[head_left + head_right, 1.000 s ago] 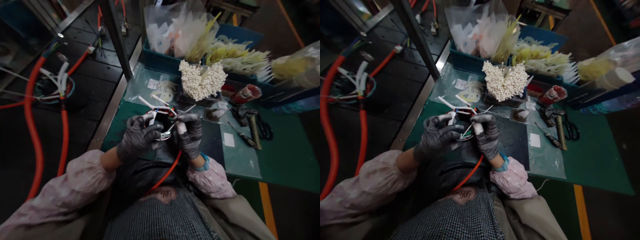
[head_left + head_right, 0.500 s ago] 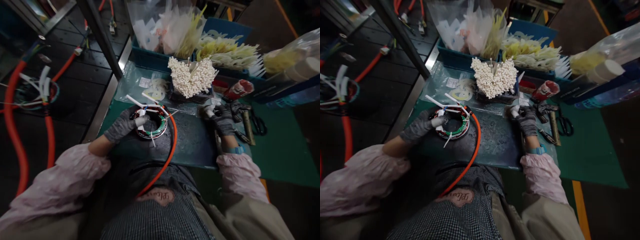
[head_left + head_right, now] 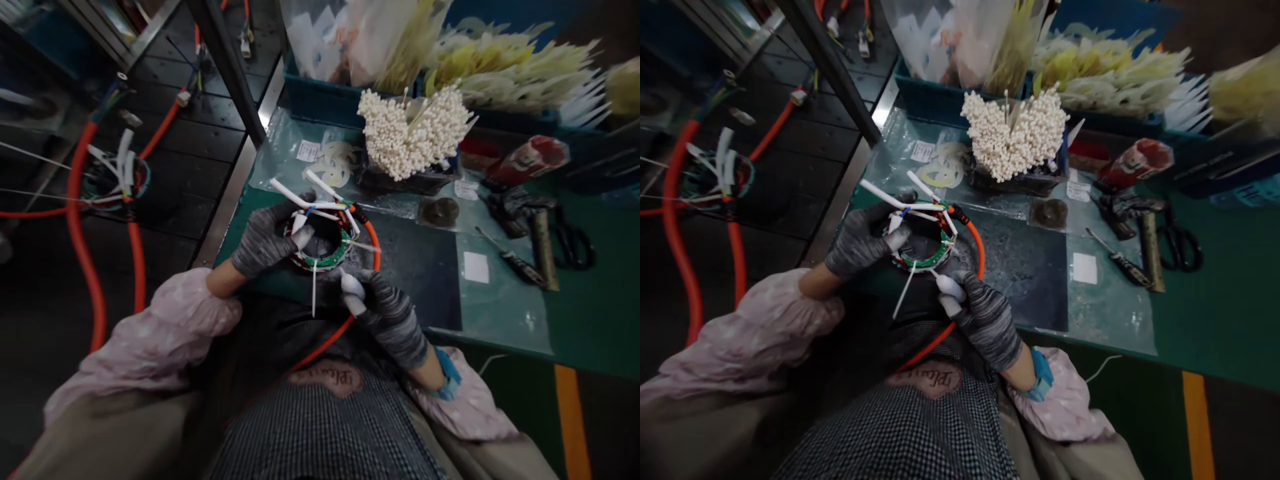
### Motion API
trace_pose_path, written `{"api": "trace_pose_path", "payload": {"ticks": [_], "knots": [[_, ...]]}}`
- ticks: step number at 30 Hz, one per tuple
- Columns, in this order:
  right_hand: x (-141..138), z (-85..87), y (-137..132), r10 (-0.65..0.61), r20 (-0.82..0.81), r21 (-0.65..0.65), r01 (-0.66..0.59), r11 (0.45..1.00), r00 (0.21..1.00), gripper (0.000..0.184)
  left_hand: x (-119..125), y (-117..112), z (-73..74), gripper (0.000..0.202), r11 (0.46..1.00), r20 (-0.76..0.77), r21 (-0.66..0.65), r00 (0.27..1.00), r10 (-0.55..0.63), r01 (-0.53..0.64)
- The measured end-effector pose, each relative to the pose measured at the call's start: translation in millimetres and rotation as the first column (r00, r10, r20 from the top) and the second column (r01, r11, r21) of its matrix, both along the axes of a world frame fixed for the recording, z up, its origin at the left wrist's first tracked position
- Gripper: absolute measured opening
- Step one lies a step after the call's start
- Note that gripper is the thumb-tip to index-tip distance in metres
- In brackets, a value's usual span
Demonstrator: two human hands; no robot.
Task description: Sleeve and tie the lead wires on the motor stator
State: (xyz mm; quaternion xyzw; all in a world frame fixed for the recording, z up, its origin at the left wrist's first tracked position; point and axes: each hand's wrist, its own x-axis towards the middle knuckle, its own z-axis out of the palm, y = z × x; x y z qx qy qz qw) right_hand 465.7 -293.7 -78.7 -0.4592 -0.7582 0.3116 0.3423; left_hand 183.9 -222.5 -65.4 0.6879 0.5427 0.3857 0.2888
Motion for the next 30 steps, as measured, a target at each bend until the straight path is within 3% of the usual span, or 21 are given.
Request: {"api": "trace_pose_path", "payload": {"ticks": [4,7,12,18,24,27,30], "knots": [[1,-5.7,-14,0.030,0.047,0.045,-0.032,0.998,0.998,0.039,2,-35,6.5,0.062,0.967,-0.163,0.209,0.980,-0.110,0.144],[4,-0.5,-18,0.048,0.092,0.124,-0.059,0.991,0.995,0.036,2,-48,4.4,0.065,0.916,-0.282,0.326,0.949,-0.140,0.231],[-1,10.4,-20,-0.015,0.212,0.289,-0.048,0.956,0.977,0.022,4,-61,-7.0,0.061,0.854,-0.284,0.479,0.956,-0.069,0.204],[-7,19.7,-16,-0.052,0.251,0.285,-0.022,0.958,0.967,0.026,4,-82,-9.0,0.062,0.839,-0.402,0.505,0.916,0.020,0.203],[-8,25.2,-13,-0.021,0.284,0.290,-0.065,0.955,0.959,0.029,3,-81,-10.3,0.063,0.803,-0.422,0.548,0.906,0.026,0.233],[-2,25.8,-13,-0.076,0.274,0.354,-0.027,0.935,0.959,0.031,6,-78,-5.4,0.060,0.798,-0.444,0.552,0.895,0.035,0.243],[9,29.4,-12,-0.077,0.277,0.283,-0.005,0.959,0.958,0.024,14,-73,6.0,0.055,0.805,-0.501,0.525,0.865,0.031,0.275]]}}
